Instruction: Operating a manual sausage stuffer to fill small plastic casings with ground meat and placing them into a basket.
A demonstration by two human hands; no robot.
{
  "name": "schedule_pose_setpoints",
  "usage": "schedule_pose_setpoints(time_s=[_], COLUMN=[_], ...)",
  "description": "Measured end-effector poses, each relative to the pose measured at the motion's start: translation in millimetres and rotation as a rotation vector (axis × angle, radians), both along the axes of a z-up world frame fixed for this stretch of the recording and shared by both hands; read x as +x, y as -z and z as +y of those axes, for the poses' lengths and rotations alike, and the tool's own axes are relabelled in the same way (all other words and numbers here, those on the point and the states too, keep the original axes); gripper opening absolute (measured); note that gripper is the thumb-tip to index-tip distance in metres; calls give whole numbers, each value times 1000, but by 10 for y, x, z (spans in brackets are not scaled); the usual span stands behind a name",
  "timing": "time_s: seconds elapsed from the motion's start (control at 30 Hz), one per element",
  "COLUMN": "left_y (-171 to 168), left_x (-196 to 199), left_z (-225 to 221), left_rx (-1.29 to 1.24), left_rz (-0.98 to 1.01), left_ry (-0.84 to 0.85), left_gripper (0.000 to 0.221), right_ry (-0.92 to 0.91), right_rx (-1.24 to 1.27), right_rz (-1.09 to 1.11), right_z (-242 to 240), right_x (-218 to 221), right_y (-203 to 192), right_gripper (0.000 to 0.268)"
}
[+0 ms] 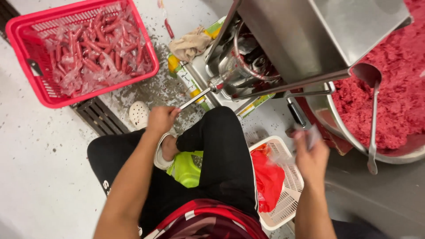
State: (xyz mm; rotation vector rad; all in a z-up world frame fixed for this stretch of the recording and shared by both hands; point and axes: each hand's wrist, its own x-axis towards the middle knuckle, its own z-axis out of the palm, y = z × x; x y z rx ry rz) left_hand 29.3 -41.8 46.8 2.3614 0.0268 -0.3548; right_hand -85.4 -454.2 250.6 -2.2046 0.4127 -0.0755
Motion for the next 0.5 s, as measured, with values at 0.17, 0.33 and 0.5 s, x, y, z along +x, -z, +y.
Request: schedule_pose_setpoints(time_s=[0.17, 0.33, 0.5], left_y=[-110, -724, -137], left_x=[563, 315, 383], left_z=[-1031, -542, -389], left_rx=[-282, -29, 205], left_rz=[-84, -34, 266], left_ry=[79, 0, 176], left_gripper=[41, 38, 35], right_ry=[-125, -233, -448], right_rx=[-1427, -945, -797], right_rz=[-417, 399, 854], right_z=[-667, 548, 979], right_x=[610, 332, -113], right_y=[608, -111, -2064], right_gripper=[48, 51, 39])
